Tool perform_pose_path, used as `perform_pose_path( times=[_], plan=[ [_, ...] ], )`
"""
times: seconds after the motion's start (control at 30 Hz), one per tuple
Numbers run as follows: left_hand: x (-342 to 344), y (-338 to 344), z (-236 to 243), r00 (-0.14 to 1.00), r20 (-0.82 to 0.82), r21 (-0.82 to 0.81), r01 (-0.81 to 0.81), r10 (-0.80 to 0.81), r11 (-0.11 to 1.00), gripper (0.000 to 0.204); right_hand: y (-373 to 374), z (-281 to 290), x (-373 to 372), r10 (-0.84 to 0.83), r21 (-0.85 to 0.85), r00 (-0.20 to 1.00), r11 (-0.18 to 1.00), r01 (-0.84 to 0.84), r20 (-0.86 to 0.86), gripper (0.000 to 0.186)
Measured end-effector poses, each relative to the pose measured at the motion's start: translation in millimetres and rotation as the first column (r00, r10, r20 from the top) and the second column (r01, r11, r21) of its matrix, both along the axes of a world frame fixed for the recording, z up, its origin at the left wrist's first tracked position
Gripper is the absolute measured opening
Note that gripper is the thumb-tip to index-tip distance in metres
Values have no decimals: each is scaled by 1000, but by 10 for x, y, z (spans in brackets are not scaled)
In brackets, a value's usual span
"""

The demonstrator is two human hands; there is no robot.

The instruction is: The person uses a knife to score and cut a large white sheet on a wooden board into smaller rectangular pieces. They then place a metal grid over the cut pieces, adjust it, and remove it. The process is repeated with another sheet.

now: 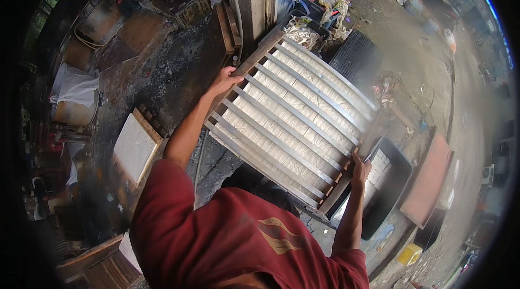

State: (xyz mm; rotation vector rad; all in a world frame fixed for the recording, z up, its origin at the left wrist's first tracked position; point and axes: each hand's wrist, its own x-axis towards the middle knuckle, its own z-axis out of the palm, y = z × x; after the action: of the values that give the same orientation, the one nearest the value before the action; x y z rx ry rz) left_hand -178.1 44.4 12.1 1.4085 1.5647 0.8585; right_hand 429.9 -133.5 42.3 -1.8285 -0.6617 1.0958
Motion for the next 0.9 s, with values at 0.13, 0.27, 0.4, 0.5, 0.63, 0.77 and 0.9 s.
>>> perform_pose_path(
  times=[0.13, 0.27, 0.4, 0.5, 0.63, 0.77, 0.9],
  plan=[
    [-149, -743, 86, 964, -10, 42, -267, 267, 963, 64, -247, -94, 167, 31, 153, 999, 988, -30, -8, 14],
    [-19, -1987, 72, 785, 106, -90, -604, 610, 792, 56, -503, -39, 279, 54, 111, 995, 993, -45, -86, 16],
    [252, -2425, 34, 642, 356, -284, -618, 679, 733, 37, -594, 30, 237, 205, 175, 978, 965, -193, -49, 17],
    [249, -2374, -2, 594, 430, -235, -654, 680, 720, 28, -548, -15, 176, 221, 179, 969, 955, -238, 108, 21],
    [103, -2282, -85, 616, 271, -303, -675, 740, 673, 33, -465, -117, 199, 184, 57, 956, 978, -201, 227, 39],
    [71, -2311, -81, 622, 304, -341, -636, 722, 692, 31, -443, -119, 245, 177, 163, 980, 968, -190, 90, 39],
    [125, -2321, -48, 627, 171, -330, -690, 760, 644, 30, -491, -74, 226, 203, 142, 962, 963, -231, 183, 36]
  ],
)
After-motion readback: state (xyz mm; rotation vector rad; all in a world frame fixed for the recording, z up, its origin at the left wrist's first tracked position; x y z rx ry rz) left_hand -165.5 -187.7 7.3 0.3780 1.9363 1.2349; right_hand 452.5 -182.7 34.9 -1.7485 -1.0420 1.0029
